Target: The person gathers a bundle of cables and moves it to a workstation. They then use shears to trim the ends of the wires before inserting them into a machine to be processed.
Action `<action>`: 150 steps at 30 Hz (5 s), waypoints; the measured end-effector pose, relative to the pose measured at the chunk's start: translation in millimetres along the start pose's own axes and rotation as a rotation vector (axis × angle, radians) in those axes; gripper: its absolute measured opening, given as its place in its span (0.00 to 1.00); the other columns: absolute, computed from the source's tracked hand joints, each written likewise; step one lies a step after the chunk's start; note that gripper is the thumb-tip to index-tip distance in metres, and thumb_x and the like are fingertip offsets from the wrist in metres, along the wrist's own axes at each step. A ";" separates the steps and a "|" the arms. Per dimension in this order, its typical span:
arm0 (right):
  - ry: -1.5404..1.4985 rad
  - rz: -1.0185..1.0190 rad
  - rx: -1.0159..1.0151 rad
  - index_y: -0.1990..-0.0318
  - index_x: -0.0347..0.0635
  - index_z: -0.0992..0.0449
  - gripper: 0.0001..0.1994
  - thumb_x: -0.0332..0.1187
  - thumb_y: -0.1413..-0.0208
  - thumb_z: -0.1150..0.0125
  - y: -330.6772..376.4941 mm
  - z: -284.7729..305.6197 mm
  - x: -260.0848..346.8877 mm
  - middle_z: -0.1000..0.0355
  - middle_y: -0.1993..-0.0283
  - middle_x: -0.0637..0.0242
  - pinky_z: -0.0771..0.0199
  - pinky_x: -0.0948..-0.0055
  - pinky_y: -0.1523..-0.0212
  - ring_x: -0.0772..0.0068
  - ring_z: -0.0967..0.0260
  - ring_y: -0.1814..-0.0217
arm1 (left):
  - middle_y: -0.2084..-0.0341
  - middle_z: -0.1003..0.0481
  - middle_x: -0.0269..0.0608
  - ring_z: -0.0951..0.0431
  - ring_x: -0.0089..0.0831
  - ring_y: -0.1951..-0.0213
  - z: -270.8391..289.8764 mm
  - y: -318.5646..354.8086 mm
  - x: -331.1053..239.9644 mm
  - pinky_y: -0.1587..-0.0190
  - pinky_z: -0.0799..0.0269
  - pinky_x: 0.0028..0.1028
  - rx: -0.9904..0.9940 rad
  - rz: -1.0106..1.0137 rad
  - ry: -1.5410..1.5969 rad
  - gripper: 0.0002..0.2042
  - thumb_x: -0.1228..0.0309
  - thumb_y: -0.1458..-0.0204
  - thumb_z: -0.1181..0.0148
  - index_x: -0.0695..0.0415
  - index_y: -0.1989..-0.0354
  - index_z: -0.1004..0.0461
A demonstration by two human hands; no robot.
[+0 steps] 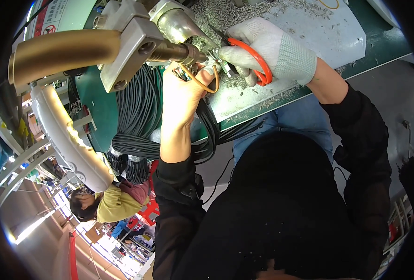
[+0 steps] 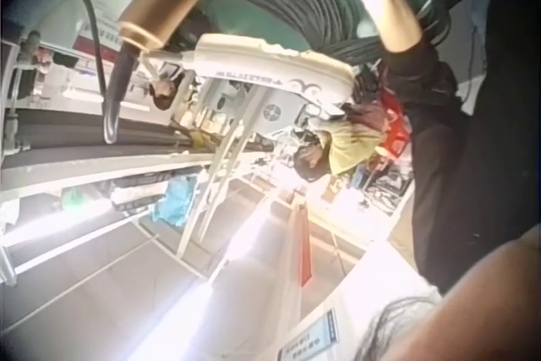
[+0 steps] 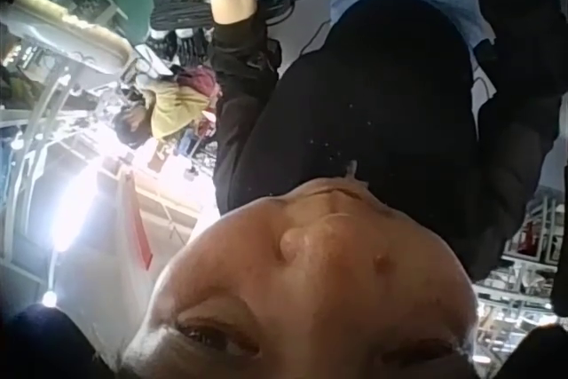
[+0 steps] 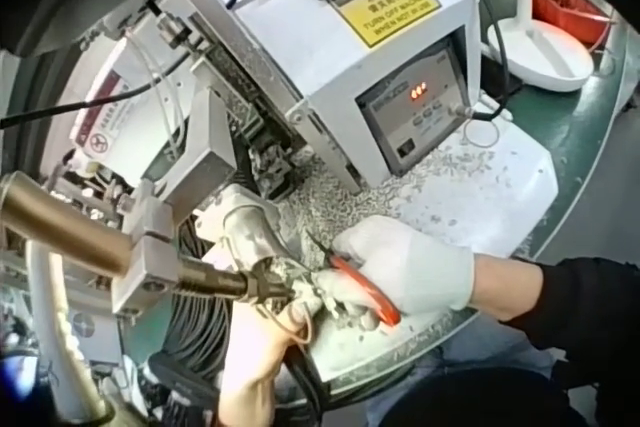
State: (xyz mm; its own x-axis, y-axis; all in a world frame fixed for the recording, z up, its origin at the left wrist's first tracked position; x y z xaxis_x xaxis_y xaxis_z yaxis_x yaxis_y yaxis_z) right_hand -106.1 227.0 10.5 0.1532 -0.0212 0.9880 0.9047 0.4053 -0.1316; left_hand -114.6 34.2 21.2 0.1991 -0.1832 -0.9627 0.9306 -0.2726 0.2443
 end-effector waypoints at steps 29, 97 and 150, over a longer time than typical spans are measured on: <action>-0.105 -0.292 -0.058 0.76 0.35 0.29 0.16 0.39 0.42 0.45 -1.0 -1.6 10.9 0.33 0.85 0.65 0.32 0.78 0.83 0.76 0.31 0.85 | 0.74 0.25 0.35 0.29 0.20 0.75 4.0 -0.9 0.3 0.72 0.32 0.20 0.017 -0.011 -0.097 0.22 0.57 0.57 0.28 0.63 0.64 0.26; 1.133 0.415 -0.105 0.70 0.47 0.26 0.03 0.32 0.52 0.40 112.0 -9.6 59.6 0.37 0.82 0.69 0.34 0.74 0.78 0.72 0.34 0.81 | 0.76 0.28 0.27 0.33 0.10 0.73 -55.0 96.7 -45.2 0.72 0.38 0.13 0.062 -0.010 -0.004 0.08 0.82 0.51 0.42 0.64 0.62 0.29; 0.702 0.177 -0.492 0.68 0.36 0.26 0.06 0.26 0.56 0.37 118.8 -52.2 42.7 0.33 0.82 0.63 0.34 0.72 0.79 0.62 0.33 0.82 | 0.80 0.30 0.24 0.35 0.08 0.77 -63.1 94.7 -30.8 0.75 0.42 0.13 -0.101 -0.007 -0.049 0.07 0.80 0.53 0.37 0.63 0.68 0.29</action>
State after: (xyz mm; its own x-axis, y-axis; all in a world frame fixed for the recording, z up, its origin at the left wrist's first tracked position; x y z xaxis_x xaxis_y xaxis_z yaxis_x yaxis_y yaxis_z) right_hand 28.6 226.6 32.8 0.3704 -0.6189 0.6927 0.8886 0.0188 -0.4583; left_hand -13.2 73.6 66.6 0.1794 -0.2279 -0.9570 0.9588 -0.1775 0.2220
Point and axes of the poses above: each hand's wrist, its own y-axis away from the middle knuckle, its own z-axis out of the back of the hand, x = y × z, the point moved 2 cm from there along -y, towards the middle knuckle
